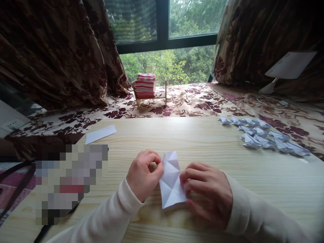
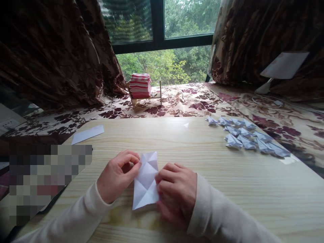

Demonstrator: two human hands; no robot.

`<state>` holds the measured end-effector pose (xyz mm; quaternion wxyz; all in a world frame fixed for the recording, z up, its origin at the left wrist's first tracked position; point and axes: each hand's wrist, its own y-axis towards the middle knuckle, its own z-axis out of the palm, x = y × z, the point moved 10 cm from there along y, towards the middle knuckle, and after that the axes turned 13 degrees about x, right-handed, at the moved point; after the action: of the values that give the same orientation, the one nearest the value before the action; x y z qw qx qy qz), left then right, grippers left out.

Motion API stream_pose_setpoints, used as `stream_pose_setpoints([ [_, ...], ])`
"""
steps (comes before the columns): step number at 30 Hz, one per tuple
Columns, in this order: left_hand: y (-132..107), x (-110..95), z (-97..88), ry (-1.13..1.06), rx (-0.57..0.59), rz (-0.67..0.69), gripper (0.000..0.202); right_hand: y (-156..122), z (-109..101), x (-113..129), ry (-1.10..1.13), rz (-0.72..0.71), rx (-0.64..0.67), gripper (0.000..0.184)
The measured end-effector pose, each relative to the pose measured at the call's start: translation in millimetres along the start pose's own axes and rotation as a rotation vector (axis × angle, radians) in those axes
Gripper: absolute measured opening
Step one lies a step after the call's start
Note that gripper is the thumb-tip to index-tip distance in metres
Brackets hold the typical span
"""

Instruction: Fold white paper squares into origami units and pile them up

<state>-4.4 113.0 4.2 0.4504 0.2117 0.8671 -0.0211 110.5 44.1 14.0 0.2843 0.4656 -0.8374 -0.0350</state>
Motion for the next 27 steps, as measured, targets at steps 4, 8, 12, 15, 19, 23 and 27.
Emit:
stream_pose_setpoints([
  [4, -6.3, -5.5, 0.5, 0.169, 0.012, 0.112, 0.015, 4.0, -0.4, -10.9, 0.112, 0.08, -0.048, 0.017],
  [8, -9.6, -2.3, -2.9, 0.195, -0.001, 0.131, 0.015, 10.1, 10.7, -11.1, -0.058, 0.171, -0.018, 0.012],
  [12, -11.8, -0.9, -5.1, 0.215, -0.006, 0.132, 0.015, 13.1, 17.4, -18.5, -0.077, 0.303, -0.008, 0.006],
  [15, -12.6, -0.8, -4.2, 0.216, 0.01, 0.131, 0.014, 10.0, 10.6, -41.5, -0.103, 0.542, -0.06, 0.016],
  [19, -13.5, 0.8, -2.3, 0.186, 0.045, 0.115, 0.013, 7.8, 6.0, -64.3, -0.174, 0.752, -0.025, 0.029],
  [23, -14.4, 0.8, -2.4, 0.147, 0.052, 0.117, 0.013, 8.5, 9.5, -67.6, -0.125, 0.75, 0.003, 0.026],
  [27, -14.4, 1.8, -3.5, 0.179, 0.012, 0.093, 0.012, 7.4, 9.8, -61.2, -0.047, 0.696, -0.079, 0.023],
])
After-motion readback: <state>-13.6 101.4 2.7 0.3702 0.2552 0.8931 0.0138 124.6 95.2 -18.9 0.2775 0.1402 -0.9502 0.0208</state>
